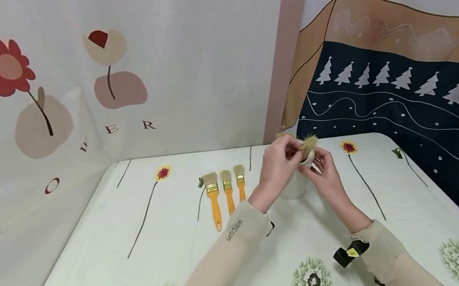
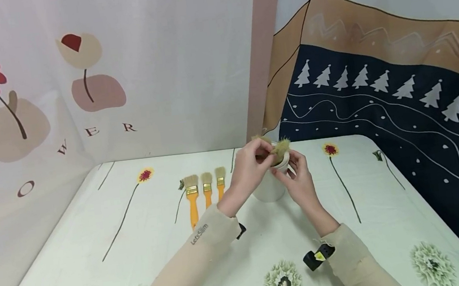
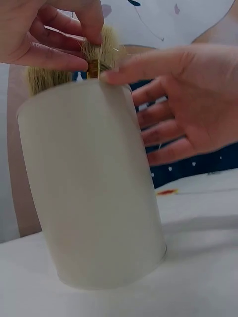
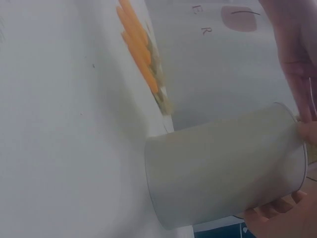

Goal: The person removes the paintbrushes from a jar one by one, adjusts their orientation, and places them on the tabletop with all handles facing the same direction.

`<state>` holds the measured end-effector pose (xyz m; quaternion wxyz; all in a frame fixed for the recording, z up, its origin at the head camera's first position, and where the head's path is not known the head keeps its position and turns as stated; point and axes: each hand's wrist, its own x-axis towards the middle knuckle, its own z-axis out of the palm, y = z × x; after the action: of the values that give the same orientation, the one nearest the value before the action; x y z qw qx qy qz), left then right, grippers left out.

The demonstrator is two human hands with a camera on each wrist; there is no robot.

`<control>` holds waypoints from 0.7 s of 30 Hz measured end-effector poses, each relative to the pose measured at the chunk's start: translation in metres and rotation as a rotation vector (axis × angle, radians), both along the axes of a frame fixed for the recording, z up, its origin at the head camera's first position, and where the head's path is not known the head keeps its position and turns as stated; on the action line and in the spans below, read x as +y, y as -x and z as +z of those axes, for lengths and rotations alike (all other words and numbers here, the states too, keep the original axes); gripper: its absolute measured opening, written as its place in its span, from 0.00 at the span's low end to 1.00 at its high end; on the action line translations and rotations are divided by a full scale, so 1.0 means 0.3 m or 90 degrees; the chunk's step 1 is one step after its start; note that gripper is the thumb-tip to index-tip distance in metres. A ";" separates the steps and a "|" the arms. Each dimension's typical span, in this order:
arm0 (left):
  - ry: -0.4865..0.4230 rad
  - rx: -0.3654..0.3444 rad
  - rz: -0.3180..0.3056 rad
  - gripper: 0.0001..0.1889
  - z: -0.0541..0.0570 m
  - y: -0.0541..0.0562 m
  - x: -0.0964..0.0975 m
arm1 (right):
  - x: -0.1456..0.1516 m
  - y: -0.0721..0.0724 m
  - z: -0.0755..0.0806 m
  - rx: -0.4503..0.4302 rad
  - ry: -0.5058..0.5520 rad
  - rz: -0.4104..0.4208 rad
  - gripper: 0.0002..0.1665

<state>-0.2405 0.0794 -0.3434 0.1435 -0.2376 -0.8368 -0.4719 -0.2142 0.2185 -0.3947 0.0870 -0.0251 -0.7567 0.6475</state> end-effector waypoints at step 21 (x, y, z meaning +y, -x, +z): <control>-0.231 0.046 -0.051 0.06 0.173 -0.031 -0.130 | 0.001 -0.002 0.004 -0.025 -0.008 -0.006 0.45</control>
<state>-0.2311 0.0402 -0.2916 0.1947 -0.2578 -0.7220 -0.6119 -0.2135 0.2186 -0.3935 0.0755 -0.0411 -0.7619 0.6419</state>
